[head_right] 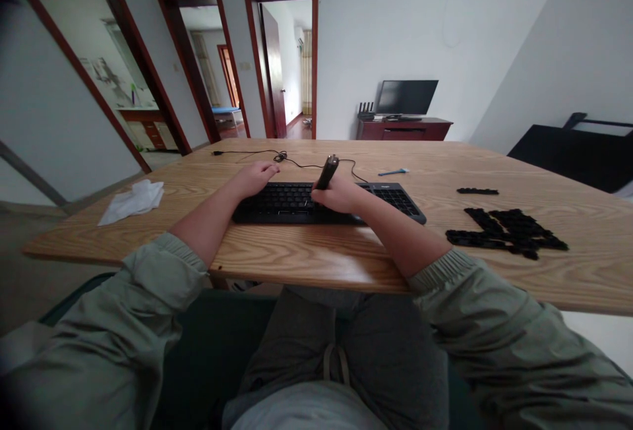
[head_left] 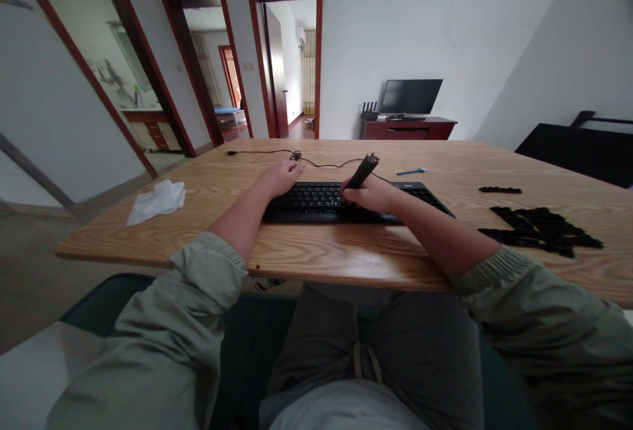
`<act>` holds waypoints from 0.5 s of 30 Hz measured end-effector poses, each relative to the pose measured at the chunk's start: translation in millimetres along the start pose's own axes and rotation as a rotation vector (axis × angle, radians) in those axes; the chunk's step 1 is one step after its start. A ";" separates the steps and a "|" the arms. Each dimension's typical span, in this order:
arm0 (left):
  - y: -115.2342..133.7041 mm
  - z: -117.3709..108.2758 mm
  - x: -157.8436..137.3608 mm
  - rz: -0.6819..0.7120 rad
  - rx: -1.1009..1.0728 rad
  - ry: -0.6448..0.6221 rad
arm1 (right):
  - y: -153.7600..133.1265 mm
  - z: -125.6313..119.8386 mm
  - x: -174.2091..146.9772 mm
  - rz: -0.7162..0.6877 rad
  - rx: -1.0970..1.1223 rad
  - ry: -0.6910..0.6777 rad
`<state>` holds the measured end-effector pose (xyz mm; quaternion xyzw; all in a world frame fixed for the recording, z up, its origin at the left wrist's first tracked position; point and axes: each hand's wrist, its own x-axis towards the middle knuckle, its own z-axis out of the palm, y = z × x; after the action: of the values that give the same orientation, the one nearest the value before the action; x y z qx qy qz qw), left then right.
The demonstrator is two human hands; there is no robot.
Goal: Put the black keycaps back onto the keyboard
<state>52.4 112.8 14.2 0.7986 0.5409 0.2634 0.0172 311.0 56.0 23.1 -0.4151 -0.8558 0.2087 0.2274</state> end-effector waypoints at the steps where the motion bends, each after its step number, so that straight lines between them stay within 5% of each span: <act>1: -5.5 1.5 2.2 -0.038 0.033 -0.020 | 0.1 -0.2 2.2 0.010 0.014 0.000; 8: -12.5 8.9 6.3 -0.076 0.100 -0.177 | -2.4 1.4 6.4 0.033 0.052 0.018; 15: -7.0 10.6 4.2 -0.118 0.081 -0.256 | -6.9 12.1 -3.1 0.304 0.304 0.129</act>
<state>52.3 122.1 4.6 0.7925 0.5905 0.1360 0.0694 301.6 47.6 16.4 -0.5129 -0.7258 0.3399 0.3075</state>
